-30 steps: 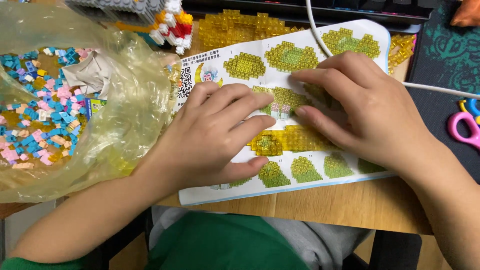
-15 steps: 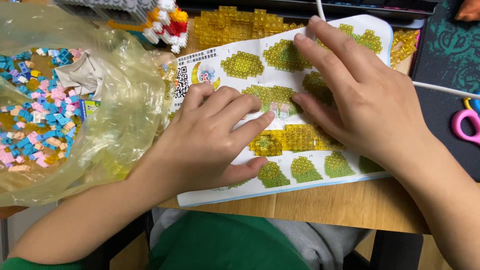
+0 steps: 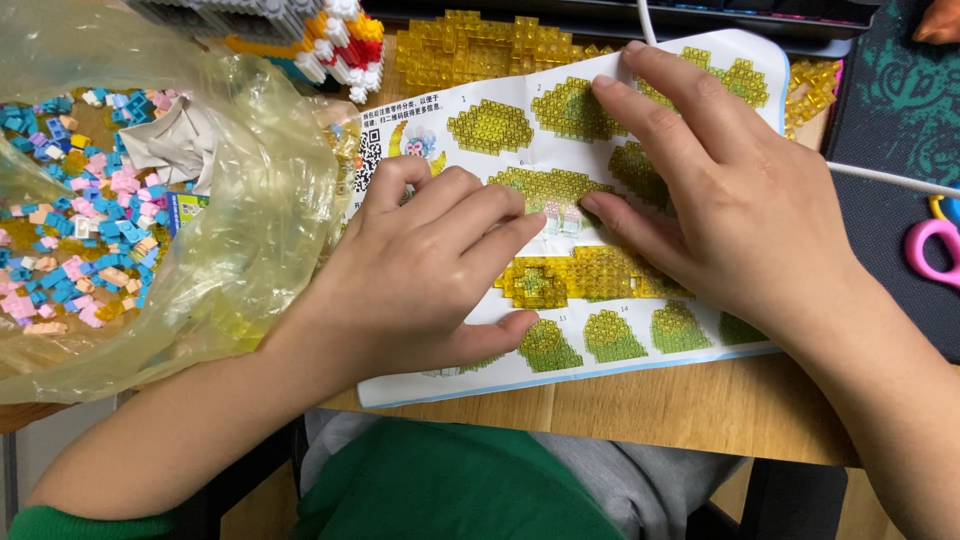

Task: The person assembles small, translucent yellow plastic bricks by hand, following a printed instruction sheet. They pick pieces from a plastic bag, connect them to a growing structure, and occasionally compare the assembly to the diagrams.

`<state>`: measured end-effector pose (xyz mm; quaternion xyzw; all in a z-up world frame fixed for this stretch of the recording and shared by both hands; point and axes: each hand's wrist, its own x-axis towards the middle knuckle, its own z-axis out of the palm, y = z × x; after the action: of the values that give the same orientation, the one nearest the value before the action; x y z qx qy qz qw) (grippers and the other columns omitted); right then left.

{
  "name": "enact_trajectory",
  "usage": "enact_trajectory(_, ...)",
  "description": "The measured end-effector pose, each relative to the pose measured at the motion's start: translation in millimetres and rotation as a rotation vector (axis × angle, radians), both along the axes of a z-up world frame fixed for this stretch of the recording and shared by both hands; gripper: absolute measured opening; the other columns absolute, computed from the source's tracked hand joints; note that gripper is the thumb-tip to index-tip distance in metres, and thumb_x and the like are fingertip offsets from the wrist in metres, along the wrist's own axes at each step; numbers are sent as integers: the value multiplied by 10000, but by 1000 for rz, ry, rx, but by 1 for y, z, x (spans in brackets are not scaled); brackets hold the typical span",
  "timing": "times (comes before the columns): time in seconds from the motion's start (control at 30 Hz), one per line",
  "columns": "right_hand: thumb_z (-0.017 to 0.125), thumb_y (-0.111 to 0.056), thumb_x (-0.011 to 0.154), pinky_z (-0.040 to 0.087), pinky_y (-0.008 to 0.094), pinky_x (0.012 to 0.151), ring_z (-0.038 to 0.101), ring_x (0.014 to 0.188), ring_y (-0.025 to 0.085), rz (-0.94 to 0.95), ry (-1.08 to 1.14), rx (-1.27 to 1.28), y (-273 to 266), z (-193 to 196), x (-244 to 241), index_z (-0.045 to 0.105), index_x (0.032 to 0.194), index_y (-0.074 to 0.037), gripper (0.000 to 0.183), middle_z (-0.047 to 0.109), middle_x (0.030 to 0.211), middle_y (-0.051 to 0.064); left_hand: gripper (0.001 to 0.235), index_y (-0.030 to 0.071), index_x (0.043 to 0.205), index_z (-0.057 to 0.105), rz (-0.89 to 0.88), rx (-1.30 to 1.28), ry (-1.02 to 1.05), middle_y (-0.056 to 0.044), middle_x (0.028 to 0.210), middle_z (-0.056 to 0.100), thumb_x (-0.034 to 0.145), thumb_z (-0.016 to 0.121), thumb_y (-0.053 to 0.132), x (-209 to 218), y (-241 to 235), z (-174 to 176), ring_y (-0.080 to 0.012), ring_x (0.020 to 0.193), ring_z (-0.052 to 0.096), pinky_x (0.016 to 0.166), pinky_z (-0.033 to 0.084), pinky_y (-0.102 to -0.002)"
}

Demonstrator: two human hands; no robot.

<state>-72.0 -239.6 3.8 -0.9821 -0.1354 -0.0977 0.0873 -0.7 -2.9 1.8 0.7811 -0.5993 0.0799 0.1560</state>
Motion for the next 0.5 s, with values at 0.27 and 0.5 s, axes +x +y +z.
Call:
enact_trajectory(0.27,729,-296,955,551,453,682,637,1180,340,14,-21,17,-2,0,-2,504,1419,-22,584,513,1465,169,554,44,1131,652,-5,-17,1,-64,1062,609,813,730,491,1,0,-1,-257,916,552,842,354,-427)
enact_trajectory(0.5,702,-209,987,517,415,605,656,1032,281,30,-38,17,-6,2,-5,550,1377,-46,449,571,1421,143,557,46,1118,662,-4,-25,-1,-63,1074,620,796,754,491,1,-1,-2,-255,911,554,834,355,-425)
